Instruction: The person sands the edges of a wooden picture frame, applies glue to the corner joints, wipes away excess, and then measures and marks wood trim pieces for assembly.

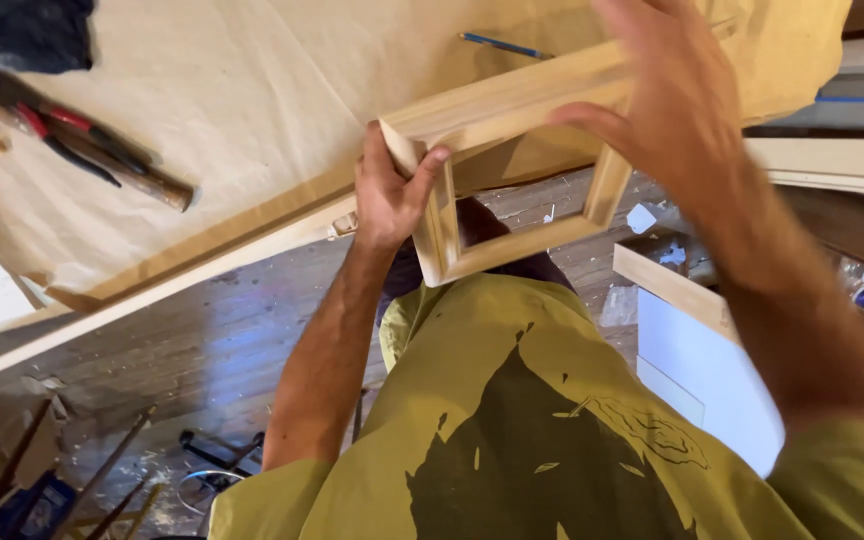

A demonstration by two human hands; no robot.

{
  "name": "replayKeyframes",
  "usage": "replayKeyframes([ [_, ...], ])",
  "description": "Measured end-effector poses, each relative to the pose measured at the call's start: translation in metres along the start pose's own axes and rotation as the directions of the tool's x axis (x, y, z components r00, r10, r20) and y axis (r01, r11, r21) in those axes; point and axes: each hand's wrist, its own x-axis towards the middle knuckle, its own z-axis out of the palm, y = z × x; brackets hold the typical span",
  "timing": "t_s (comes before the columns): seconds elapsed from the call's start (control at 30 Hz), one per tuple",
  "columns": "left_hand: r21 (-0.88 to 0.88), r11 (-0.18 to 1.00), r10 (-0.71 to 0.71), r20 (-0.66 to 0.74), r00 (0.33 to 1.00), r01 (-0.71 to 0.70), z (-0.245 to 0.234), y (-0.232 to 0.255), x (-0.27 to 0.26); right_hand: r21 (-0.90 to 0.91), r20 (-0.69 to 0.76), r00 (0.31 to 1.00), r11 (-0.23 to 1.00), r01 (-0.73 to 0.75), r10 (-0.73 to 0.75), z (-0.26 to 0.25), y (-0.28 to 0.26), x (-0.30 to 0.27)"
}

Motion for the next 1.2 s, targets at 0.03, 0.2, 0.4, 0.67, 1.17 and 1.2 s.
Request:
replayKeyframes([
  [0.03,-0.016,0.997,-0.07,0.038,0.997,0.071,-0.002,0.005,0.001,0.285,-0.042,0.946,0.911,-0.298,0.322,0.015,-0.004,-0.03],
  [0.2,-0.207,0.978,0.015,-0.014,1.0,-0.018,-0.001,0.004,0.0,0.632,0.31,0.751,0.463,-0.621,0.583,0.151,-0.006,-0.156],
  [0.4,-0.343,0.935,0.099,0.017,0.995,-0.087,0.017,-0.03,-0.001,0.558,0.43,0.812,-0.823,0.104,0.394,0.292,-0.064,-0.167],
  [0.67,-0.411,0.865,0.374,0.145,0.916,-0.288,0.002,-0.028,0.007,0.661,0.347,0.386,-0.515,0.546,0.855,0.268,-0.028,-0.158],
  [1.17,0.207,0.799,0.459,0.397,0.795,-0.565,0.005,-0.004,0.007,0.724,0.598,-0.087,-0.49,0.485,0.797,0.228,-0.058,-0.206],
  [1.2,0.207,0.8,0.458,0.397,0.796,-0.563,0.008,-0.012,0.008,0.725,0.598,-0.088,-0.491,0.484,0.796,0.231,-0.056,-0.206],
])
